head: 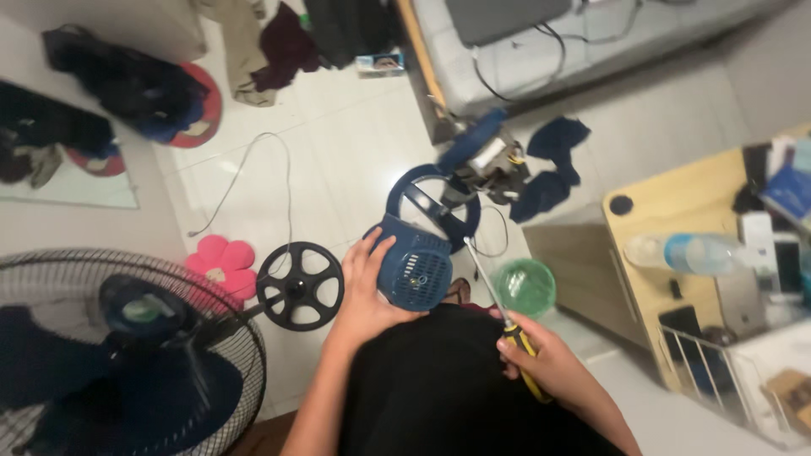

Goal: The person uses a screwdriver to remove and reattach screws on the rear housing of a standing electric fan. They repeatedly loosen and tighten the same screw while holding the fan housing, without fully disassembling or reassembling the fan.

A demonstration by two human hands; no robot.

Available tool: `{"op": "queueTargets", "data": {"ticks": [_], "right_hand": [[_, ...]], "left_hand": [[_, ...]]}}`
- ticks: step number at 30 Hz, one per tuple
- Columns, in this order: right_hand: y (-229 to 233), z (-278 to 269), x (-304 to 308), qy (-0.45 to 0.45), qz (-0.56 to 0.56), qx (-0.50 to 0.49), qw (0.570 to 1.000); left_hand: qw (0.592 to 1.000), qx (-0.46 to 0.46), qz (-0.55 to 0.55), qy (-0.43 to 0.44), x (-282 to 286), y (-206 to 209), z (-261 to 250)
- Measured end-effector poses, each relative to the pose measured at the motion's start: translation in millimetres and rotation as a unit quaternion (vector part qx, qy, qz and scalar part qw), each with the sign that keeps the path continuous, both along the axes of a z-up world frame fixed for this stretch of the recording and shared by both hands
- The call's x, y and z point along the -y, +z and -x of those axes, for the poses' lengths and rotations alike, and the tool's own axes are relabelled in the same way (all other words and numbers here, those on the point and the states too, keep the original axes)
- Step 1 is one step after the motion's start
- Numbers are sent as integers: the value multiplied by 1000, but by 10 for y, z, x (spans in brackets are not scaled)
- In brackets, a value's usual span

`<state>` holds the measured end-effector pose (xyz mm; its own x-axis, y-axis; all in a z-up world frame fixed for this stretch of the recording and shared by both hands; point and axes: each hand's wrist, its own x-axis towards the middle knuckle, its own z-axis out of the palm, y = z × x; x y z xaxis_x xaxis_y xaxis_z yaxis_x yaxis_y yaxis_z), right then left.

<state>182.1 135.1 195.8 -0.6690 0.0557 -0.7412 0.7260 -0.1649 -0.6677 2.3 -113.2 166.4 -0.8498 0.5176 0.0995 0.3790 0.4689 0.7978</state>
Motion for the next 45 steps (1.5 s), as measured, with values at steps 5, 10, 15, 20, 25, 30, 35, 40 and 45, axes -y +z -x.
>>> {"op": "queueTargets", "data": {"ticks": [5,10,15,20,25,30,35,40,45], "right_hand": [[-29,514,91,-34,-106,-155,982],[-124,1085,298,-100,51,-276,955],[-255,1237,466,-125,184,-364,904],[-346,1344,467,-198,266,-361,872],[-353,1410,501,-176,298,-355,869],[-186,1433,540,-98,79,-461,879],[358,1180,394,4,68,-442,894],[1011,706,35,107,13,-371,922],[1282,532,16,202,-89,-295,930]], "left_hand": [[996,-68,19,47,-15,521,-24],[970,-200,90,108,-162,875,-114],[933,-305,159,104,-188,1101,-115],[962,-256,-75,62,24,1266,-26],[928,-48,-341,142,-70,1164,-69],[755,272,-576,156,-147,1028,-46],[614,406,-629,250,-123,1068,279],[584,390,-674,229,-107,1282,482],[595,371,-687,191,-115,1438,591]]}}
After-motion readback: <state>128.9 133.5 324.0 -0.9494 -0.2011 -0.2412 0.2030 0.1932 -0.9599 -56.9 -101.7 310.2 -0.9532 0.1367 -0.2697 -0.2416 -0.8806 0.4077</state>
